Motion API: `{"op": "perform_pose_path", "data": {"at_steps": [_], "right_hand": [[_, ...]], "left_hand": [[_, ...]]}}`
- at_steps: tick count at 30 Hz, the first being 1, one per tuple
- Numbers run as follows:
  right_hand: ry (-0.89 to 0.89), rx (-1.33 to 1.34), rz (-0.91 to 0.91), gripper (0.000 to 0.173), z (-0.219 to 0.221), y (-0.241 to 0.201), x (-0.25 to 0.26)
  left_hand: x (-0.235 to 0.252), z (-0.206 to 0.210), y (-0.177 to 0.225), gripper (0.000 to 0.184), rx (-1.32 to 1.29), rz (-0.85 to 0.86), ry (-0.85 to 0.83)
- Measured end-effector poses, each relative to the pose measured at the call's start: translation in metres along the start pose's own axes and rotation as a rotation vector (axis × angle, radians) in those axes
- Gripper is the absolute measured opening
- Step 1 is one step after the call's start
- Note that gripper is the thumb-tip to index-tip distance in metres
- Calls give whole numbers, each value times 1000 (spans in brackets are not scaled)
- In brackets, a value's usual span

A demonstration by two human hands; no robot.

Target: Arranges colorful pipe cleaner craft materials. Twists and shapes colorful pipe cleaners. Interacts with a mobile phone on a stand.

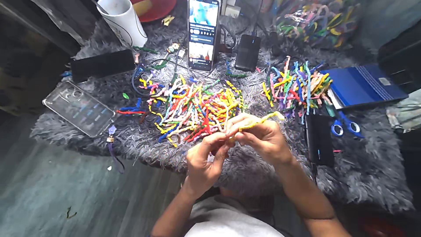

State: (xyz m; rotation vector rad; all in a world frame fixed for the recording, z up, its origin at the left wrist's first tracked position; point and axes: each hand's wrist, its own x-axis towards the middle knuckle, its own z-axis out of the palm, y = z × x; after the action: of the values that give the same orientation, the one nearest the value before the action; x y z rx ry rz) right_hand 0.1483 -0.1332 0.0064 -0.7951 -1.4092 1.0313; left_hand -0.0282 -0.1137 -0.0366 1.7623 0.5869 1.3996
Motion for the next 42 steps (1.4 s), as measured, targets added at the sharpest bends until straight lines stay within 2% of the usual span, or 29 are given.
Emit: {"op": "perform_pose_path", "data": {"at_steps": [5,7,10,13,15,17,18,20,23,25,28,30,32,35,42], "right_hand": [[-17,167,47,16,0,3,-3],[-44,296,103,20,-1,3,-4],[-67,382,113,19,1,0,-5],[-74,432,74,20,5,-2,-7],[44,450,24,20,-4,-5,-7],[238,440,-96,15,-26,-15,-2],[287,368,-126,16,-33,-20,-1],[257,200,-54,17,-31,-18,-2],[93,136,61,15,-17,-8,0],[13,135,106,11,-13,-3,0],[-58,81,102,10,-8,3,0],[-79,-24,72,10,-5,4,0],[-73,-77,63,9,-4,4,-1],[-66,-51,69,9,-3,5,-2],[87,-85,44,9,7,6,-3]], "left_hand": [[3,-4,-2,24,181,27,-151],[4,-6,0,24,130,17,-249],[4,-11,4,25,-227,-128,-398],[2,-14,9,21,-752,-384,-528],[-8,-14,10,19,-1021,-542,-586],[-26,-12,6,18,-1136,-652,-560],[-32,-12,4,18,-1113,-686,-490],[-32,-11,1,17,-914,-664,-288],[-12,-15,-4,18,-503,-435,-85],[-1,-19,-4,22,-280,-304,-115],[8,-19,0,35,-125,-248,-202],[8,-15,3,26,-95,-232,-232],[7,-13,6,19,-76,-208,-235],[4,-13,7,21,-40,-167,-206],[4,-11,8,23,332,-30,-95]]}}
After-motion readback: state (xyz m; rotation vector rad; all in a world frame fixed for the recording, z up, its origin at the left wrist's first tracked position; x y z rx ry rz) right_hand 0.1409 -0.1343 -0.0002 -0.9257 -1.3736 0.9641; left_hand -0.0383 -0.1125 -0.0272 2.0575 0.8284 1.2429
